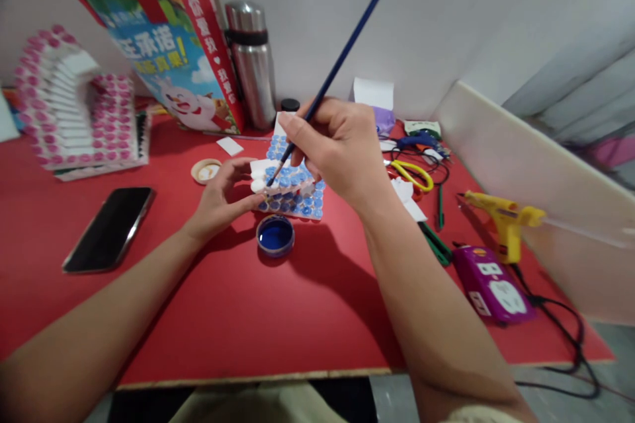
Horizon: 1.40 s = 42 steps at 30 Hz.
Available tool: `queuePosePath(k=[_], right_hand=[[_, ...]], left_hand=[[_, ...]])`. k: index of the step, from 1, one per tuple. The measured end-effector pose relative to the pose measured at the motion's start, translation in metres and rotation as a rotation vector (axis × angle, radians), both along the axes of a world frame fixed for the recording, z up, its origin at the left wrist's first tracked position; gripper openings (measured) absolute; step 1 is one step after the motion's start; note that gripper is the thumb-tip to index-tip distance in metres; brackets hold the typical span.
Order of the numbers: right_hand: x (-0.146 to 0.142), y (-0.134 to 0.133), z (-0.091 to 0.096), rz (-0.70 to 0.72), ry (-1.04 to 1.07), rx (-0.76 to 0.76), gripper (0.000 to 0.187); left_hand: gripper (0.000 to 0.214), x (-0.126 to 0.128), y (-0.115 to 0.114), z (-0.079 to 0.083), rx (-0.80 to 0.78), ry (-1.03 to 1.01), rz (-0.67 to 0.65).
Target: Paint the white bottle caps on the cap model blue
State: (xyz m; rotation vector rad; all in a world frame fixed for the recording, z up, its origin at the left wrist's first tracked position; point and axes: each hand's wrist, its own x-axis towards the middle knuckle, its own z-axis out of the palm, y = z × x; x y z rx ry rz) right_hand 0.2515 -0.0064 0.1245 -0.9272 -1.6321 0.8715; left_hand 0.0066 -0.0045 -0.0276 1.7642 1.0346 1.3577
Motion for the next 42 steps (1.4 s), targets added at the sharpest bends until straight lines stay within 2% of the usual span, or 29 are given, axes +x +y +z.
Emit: queuePosePath(k=[13,24,31,42], right_hand=[[-0.003,0.000,-0.003,-0.092,-0.091,0.073,0.037],[-0.005,0.002,-0.011,-0.048,-0.171,0.140,0.036],[-0.003,0.002,-0.009,-0.074,-0.180,0.146,0.033],[-0.003,0.005,-0.012,-0.086,-0.191,0.148,0.039]], left_hand=[[0.066,-0.001,-0.001,0.002,-0.001,0.018,-0.008],[0.066,0.000,-0.001,0.002,0.015,0.017,-0.010],[0.066,0.000,-0.001,0.001,0.016,0.011,-0.007],[0.067,-0.001,0.000,0.001,0.014,0.019,-0.008]])
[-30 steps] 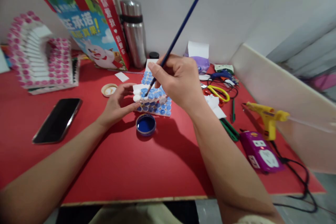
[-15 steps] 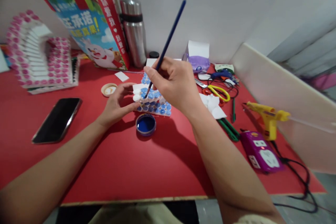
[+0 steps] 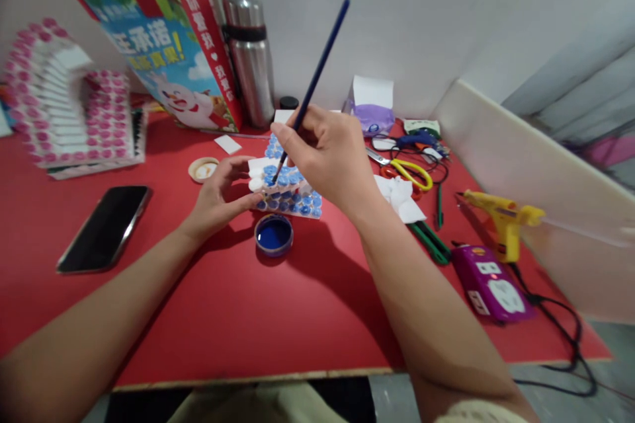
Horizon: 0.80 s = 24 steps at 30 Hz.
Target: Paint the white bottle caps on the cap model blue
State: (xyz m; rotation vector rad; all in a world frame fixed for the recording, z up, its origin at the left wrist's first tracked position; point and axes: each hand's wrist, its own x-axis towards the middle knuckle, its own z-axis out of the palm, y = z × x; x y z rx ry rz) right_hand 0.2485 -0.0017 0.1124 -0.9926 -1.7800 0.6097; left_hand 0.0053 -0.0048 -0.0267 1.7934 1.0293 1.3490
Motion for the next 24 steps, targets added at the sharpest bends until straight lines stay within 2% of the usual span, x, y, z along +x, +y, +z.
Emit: queuePosePath(k=[14,24], right_hand=[[-0.0045,-0.0026,-0.0004,-0.005,0.031,-0.009,0.045],[-0.0079,-0.0060,-0.0003,-0.004,0.012,-0.003,0.037]], left_hand=[[0.068,0.0011,0.0005,-0.0009,0.002,-0.010,0.002],[0.068,0.0013,0.0004,0.0004,0.002,-0.008,0.000]])
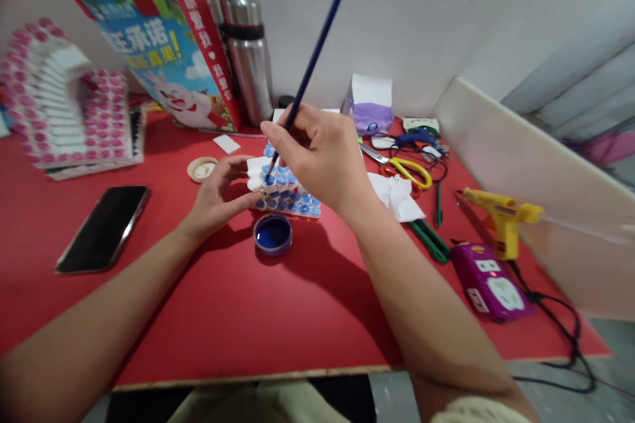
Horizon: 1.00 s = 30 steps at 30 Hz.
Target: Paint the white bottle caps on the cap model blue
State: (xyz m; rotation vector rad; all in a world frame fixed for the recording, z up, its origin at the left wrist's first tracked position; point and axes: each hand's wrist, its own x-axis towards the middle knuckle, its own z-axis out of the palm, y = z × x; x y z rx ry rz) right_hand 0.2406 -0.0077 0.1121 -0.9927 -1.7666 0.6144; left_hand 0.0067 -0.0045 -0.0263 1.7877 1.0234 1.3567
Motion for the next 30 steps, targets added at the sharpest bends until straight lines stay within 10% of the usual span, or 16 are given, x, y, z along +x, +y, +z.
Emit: queuePosePath(k=[30], right_hand=[[0.0070,0.0033,0.0013,-0.037,-0.040,0.027,0.040]], left_hand=[[0.070,0.0003,0.0002,-0.0019,-0.006,-0.007,0.013]])
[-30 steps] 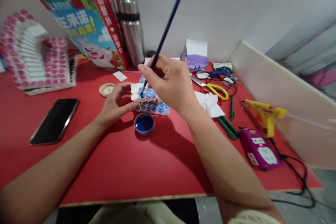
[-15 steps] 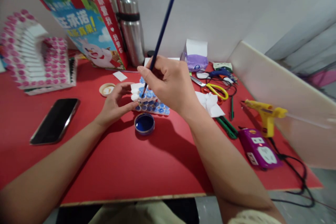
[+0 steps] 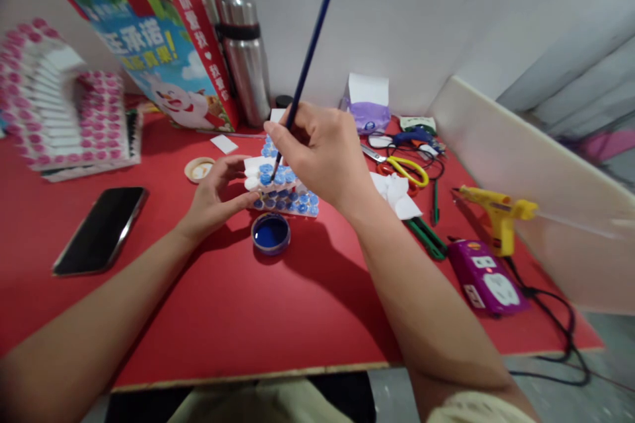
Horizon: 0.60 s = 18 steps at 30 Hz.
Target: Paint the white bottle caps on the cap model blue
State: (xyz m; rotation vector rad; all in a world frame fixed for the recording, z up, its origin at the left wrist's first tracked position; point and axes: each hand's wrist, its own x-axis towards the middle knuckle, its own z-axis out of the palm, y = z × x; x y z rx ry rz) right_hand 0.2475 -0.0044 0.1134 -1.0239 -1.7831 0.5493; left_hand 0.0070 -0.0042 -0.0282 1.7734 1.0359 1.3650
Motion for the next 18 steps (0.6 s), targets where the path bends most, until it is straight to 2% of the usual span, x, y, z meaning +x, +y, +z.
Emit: queuePosePath(k=[18], right_hand=[[0.0009,0.0002,0.0013,0.015,0.003,-0.015,0.039]], left_hand=[[0.069,-0.0012,0.0009,-0.0004,-0.005,-0.002,-0.012]])
